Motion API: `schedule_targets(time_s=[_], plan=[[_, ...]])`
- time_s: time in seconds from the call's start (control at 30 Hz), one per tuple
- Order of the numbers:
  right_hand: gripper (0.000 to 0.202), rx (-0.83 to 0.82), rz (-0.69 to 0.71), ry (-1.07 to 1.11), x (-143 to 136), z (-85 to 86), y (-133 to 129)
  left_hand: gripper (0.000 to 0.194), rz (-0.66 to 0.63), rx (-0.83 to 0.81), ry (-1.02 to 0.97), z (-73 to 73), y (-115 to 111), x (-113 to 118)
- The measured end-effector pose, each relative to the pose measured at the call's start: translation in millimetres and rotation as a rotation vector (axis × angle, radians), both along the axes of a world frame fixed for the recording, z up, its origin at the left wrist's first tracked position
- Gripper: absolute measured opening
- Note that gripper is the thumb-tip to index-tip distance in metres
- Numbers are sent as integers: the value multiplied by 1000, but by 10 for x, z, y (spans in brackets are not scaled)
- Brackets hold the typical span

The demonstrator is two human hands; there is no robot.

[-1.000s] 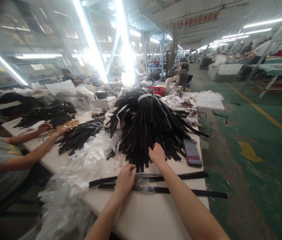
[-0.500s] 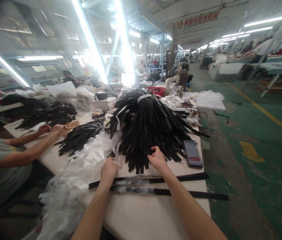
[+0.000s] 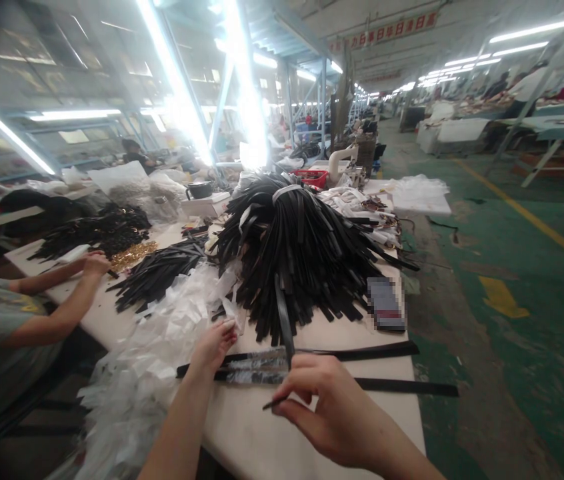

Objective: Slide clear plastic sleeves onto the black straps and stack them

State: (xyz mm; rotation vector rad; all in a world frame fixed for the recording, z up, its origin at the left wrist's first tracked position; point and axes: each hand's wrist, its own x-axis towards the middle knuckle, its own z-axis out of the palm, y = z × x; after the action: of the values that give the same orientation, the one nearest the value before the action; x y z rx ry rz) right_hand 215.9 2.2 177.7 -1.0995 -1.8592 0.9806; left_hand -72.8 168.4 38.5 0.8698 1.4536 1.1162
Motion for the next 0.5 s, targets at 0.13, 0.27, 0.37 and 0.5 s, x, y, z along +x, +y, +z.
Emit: schedule_targets(time_s=[0.13,0.27,0.37,0.5], plan=[[18,148,-165,201,-114,-310,337,25,-13,4,-201,108,-143,219],[31,-342,-184,433,-401,-857,732,28,-57,19,-320,194,-245,439],[34,-506,-255,533,-594,-1132,901,29,-97,58,-399,234,-303,571],[39,-514,-300,530,-709,-1202,971,30,-148,117,-376,244,-375,692]])
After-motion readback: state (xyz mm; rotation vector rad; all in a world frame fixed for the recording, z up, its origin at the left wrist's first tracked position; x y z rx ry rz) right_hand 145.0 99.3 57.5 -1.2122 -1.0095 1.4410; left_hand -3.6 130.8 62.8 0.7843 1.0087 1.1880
